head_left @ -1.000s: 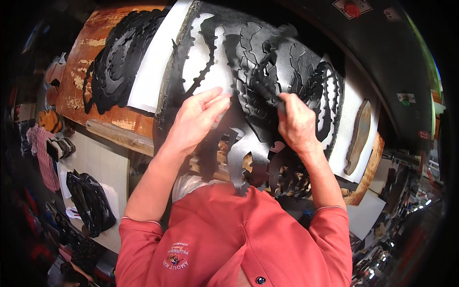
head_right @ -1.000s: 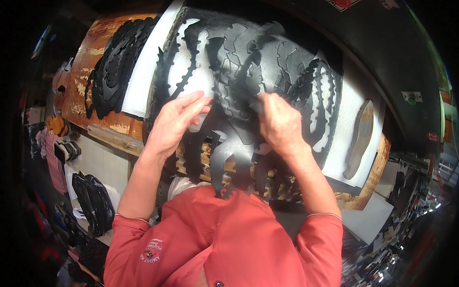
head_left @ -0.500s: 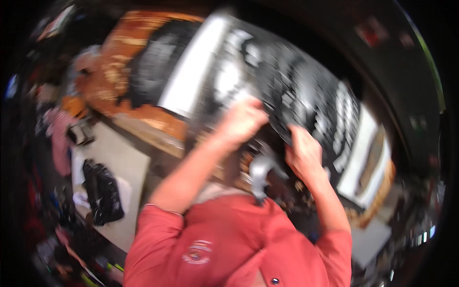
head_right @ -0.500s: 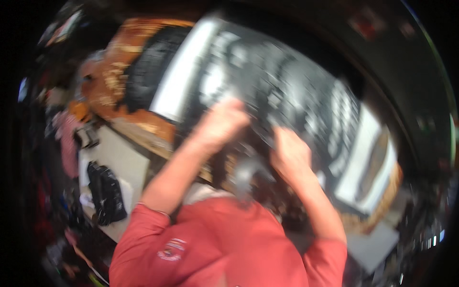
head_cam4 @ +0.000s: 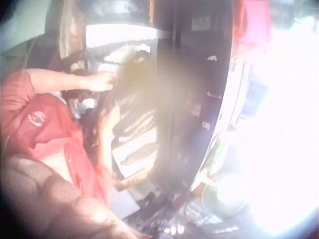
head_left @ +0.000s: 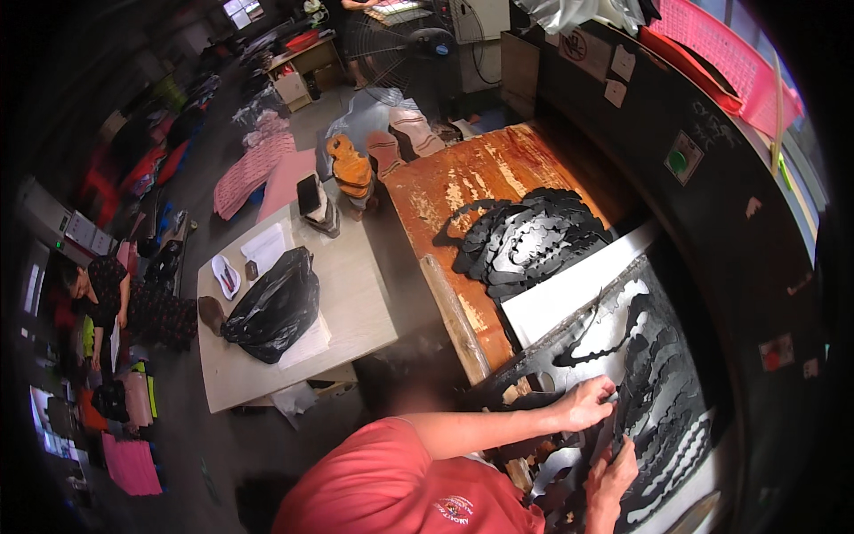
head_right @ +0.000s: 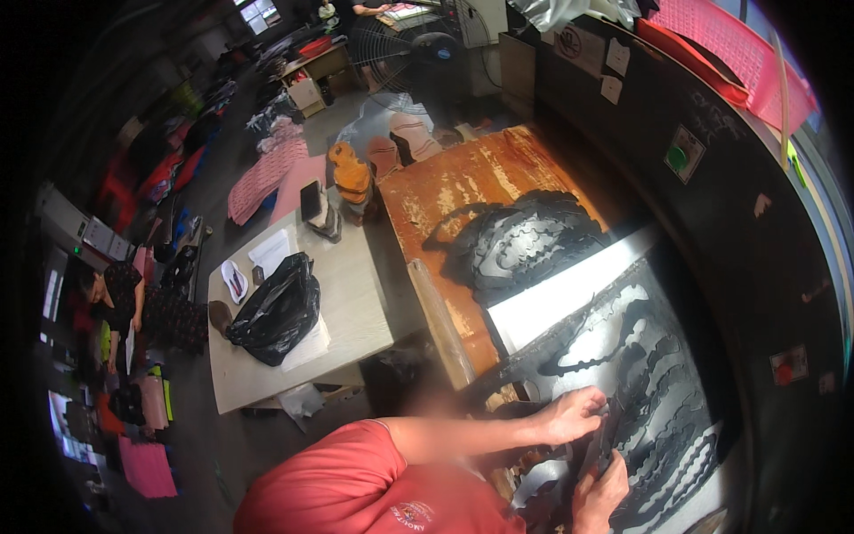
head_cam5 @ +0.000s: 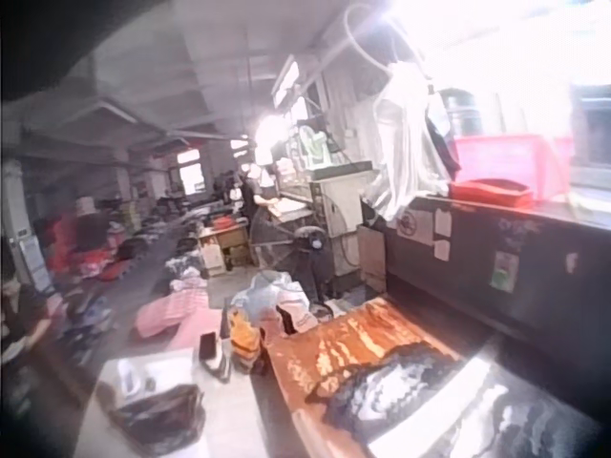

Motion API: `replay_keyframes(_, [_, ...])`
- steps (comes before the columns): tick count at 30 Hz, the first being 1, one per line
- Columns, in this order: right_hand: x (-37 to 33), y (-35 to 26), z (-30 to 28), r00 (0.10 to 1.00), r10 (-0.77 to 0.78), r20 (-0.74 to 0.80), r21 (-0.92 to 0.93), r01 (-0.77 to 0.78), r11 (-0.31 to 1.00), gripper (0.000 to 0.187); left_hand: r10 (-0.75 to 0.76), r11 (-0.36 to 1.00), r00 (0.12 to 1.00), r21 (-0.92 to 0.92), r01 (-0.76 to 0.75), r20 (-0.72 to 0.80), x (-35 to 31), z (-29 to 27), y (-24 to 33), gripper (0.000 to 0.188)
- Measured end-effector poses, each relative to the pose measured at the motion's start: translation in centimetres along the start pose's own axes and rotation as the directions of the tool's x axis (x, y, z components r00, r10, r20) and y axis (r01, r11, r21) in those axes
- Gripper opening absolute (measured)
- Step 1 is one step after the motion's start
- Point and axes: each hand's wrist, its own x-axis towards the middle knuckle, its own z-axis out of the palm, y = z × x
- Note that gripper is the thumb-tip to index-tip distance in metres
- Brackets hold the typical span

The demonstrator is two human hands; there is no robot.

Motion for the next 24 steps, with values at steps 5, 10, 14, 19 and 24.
replay_keyframes(5, [-0.4, 0.3, -1.1, 0.966, 0.259, -0.006, 0.12, -0.256, 0.959, 0.022, 0.518, 0.808, 0.847, 0.394, -0.437, -0.122, -3.7, 1.9, 1.1, 0.053])
replay_keyframes(10, [-0.2, 0.5, -1.5, 0.929, 0.365, 0.053, 0.469, -0.346, 0.813, 0.021, 0.095, 0.978, 0.985, 0.171, -0.12, 0.147, -4.5, 3.8, 1.4, 0.054])
replay_keyframes(14, [-0.4, 0.2, -0.9, 0.932, 0.353, 0.08, 0.551, -0.337, 0.764, 0.025, 0.173, 0.974, 0.982, 0.137, -0.182, 0.074, -3.7, 4.5, 0.9, 0.053])
replay_keyframes(19, [-0.4, -0.5, -0.7, 0.942, 0.334, 0.016, 0.561, -0.285, 0.777, 0.026, 0.169, 0.964, 0.981, 0.192, -0.184, 0.092, -3.5, 4.2, 0.2, 0.051])
replay_keyframes(24, [0.5, -0.2, -1.7, 0.872, 0.399, 0.285, 0.714, -0.471, 0.518, 0.025, 0.173, 0.96, 0.983, 0.213, -0.183, 0.068, -3.0, 4.3, -0.5, 0.046])
